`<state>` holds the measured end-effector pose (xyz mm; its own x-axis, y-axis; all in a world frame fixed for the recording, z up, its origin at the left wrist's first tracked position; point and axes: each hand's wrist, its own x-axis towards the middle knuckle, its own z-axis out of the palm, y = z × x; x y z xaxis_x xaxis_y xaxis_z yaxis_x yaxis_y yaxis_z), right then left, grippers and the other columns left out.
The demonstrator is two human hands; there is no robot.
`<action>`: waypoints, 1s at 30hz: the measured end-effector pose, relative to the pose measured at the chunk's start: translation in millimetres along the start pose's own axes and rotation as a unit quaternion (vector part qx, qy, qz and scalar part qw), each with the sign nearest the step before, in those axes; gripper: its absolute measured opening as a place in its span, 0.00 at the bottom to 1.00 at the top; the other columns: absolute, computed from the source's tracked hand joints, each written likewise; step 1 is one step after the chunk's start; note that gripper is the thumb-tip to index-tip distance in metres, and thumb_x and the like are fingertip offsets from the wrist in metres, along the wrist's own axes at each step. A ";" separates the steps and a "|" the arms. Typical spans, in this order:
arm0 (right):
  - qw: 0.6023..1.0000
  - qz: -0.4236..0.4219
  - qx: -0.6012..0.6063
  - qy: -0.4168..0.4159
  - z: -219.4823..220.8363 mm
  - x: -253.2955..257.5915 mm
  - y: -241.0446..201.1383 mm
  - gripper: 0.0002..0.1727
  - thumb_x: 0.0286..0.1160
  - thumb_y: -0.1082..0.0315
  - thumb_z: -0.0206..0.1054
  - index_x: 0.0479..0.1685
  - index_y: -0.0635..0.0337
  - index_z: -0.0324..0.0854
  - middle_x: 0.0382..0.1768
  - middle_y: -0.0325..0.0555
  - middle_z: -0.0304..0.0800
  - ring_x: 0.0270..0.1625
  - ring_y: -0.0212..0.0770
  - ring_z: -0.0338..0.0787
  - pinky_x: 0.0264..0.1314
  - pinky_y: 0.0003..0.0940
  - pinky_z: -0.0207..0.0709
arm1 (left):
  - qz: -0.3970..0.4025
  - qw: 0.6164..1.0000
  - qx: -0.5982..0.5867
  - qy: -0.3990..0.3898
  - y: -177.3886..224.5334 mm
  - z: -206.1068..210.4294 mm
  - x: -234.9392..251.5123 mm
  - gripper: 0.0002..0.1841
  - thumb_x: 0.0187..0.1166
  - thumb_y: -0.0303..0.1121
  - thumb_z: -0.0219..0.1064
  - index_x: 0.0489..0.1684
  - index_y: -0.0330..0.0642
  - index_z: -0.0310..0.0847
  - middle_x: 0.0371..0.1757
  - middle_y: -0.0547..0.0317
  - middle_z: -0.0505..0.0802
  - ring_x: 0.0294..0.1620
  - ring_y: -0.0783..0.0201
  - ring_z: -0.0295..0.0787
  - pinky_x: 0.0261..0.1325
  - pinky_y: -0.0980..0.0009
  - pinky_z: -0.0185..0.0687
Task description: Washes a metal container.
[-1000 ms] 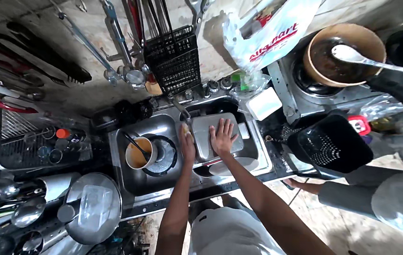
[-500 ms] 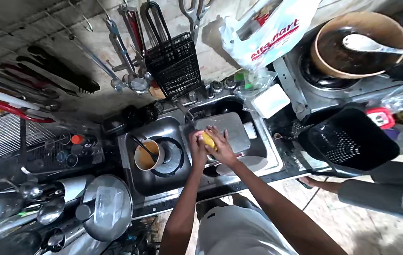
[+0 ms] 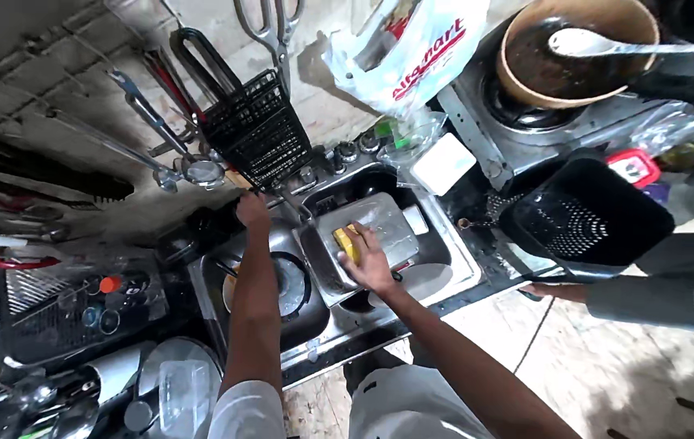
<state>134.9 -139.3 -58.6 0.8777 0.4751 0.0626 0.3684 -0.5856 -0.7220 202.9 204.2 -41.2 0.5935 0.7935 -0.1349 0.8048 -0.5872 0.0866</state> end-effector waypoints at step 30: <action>0.991 -0.098 0.082 -0.037 -43.0 -32.1 -16.1 0.27 0.88 0.50 0.59 0.84 0.45 0.76 0.88 0.49 0.68 0.90 0.45 0.68 0.89 0.46 0.69 | -0.108 0.756 -0.636 -0.115 -26.8 66.7 -274.0 0.26 0.97 0.42 0.42 0.74 0.27 0.73 0.70 0.37 0.84 0.69 0.57 0.82 0.75 0.59 0.77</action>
<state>113.9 -173.4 -19.3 0.7666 0.6200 0.1670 0.4707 -0.3656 -0.8030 18.0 -8.2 -72.4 0.5463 0.7143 -0.4374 0.3295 0.2968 0.8963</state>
